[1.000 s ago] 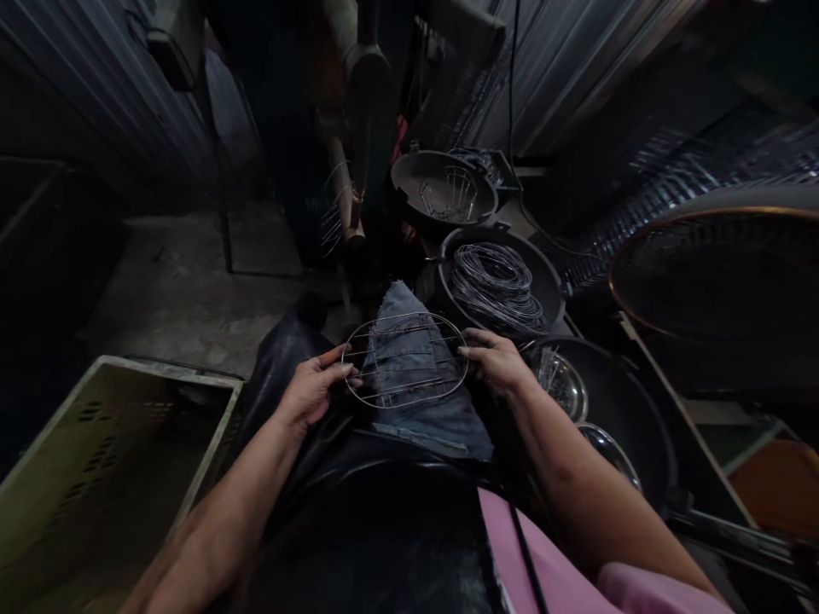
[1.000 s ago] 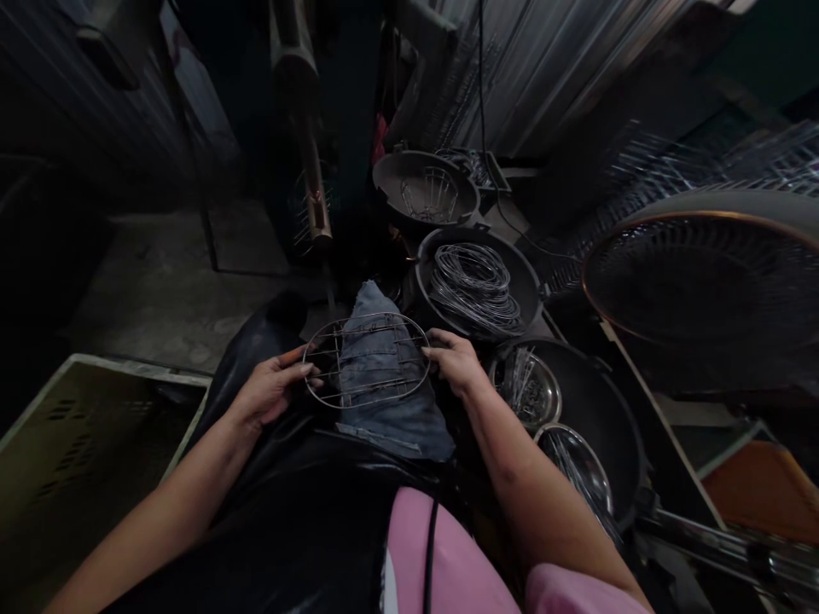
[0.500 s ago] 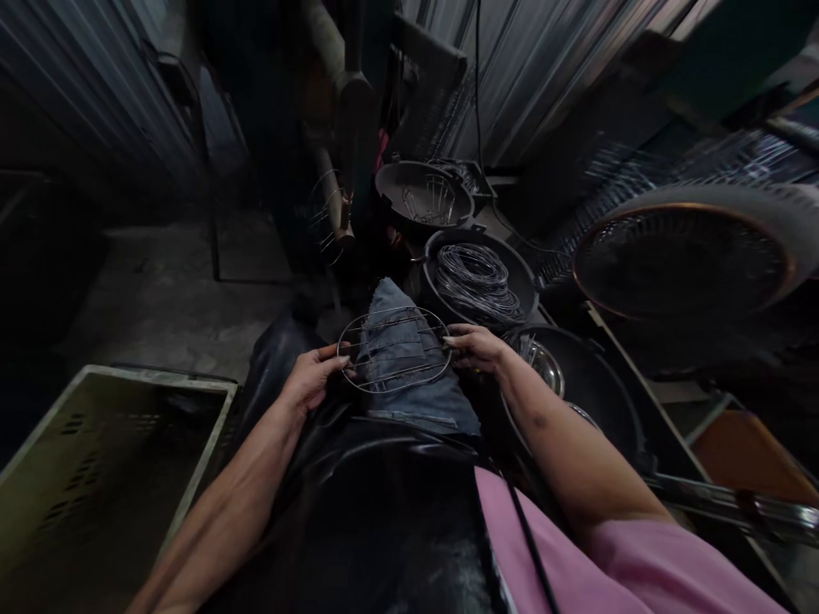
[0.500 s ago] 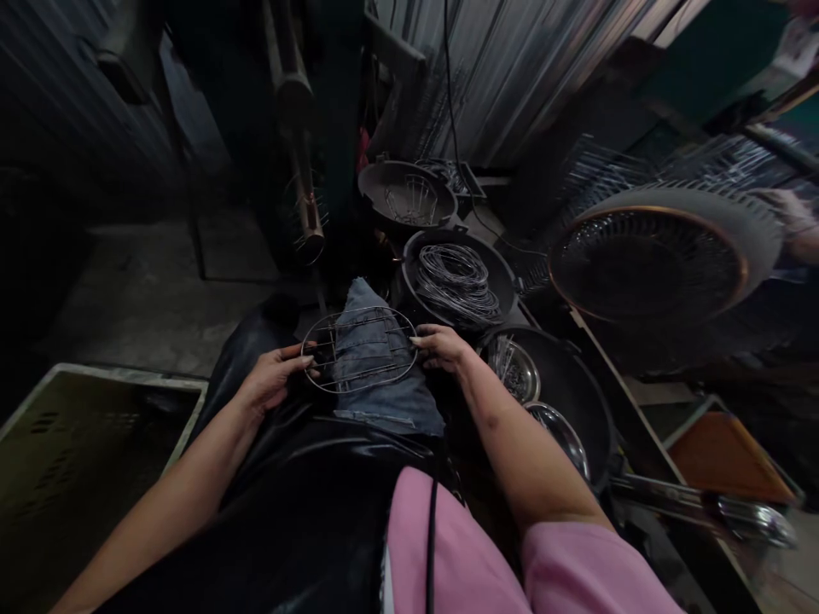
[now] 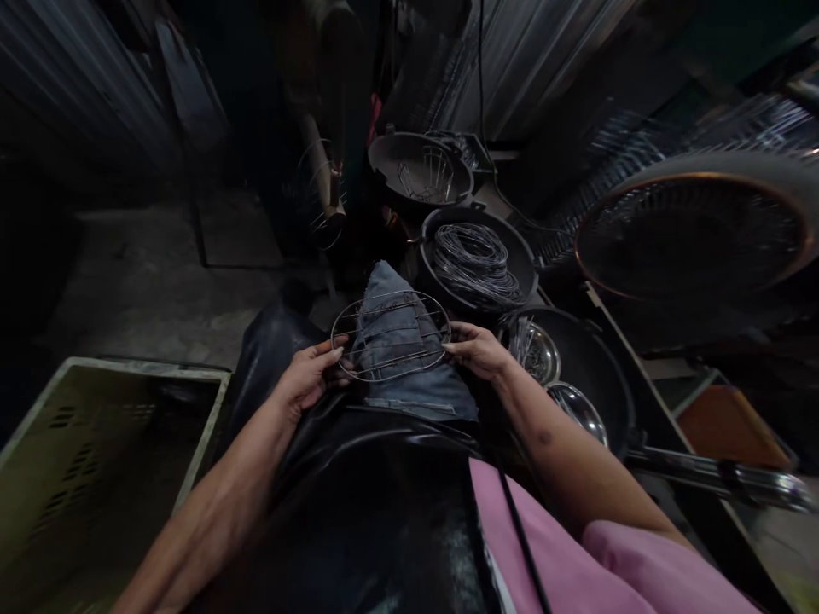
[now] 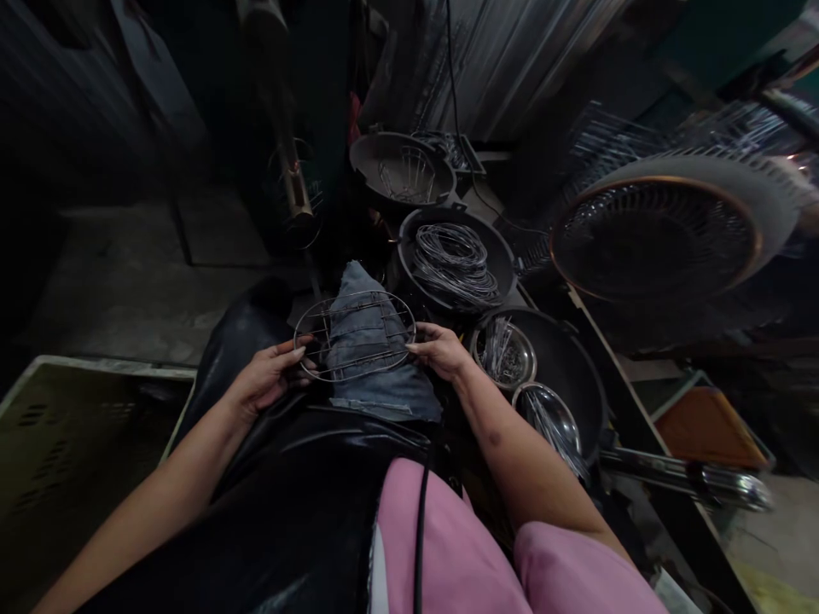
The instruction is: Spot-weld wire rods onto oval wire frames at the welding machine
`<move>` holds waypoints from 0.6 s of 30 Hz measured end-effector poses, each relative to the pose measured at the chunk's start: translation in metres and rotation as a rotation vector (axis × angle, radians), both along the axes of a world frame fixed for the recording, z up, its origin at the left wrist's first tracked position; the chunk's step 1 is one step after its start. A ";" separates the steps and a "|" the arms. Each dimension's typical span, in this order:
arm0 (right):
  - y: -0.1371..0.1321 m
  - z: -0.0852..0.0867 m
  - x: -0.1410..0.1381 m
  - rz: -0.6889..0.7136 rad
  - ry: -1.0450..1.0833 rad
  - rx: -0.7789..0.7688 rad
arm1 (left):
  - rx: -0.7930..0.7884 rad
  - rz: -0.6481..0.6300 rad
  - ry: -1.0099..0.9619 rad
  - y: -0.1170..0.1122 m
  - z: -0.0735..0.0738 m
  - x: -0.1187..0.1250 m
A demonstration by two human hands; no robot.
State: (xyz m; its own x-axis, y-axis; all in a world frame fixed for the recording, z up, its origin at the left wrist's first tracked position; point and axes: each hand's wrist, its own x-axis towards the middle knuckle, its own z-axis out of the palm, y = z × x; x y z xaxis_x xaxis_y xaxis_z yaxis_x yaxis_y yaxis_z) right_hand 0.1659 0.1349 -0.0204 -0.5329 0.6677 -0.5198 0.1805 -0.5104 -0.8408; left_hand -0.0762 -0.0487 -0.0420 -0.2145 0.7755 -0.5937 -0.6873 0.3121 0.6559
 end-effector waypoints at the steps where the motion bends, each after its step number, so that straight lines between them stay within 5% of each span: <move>1: 0.001 -0.002 -0.001 -0.005 -0.009 0.012 | -0.011 0.005 0.010 0.002 -0.002 0.000; 9: -0.001 0.007 -0.009 -0.051 -0.031 0.060 | -0.026 0.036 0.046 0.006 -0.003 0.002; 15: -0.010 0.058 -0.014 0.007 0.084 0.358 | 0.004 0.195 0.015 -0.001 0.048 0.002; 18: -0.009 0.075 -0.016 0.082 -0.015 0.640 | 0.006 0.169 -0.011 -0.009 0.067 0.001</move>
State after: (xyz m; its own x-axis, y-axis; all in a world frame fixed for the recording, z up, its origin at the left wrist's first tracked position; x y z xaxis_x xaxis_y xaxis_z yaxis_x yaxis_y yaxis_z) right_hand 0.1496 0.1256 0.0546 -0.5909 0.8058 -0.0401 0.2114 0.1067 -0.9716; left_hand -0.0748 -0.0576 0.0246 -0.3357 0.7328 -0.5919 -0.7367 0.1874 0.6498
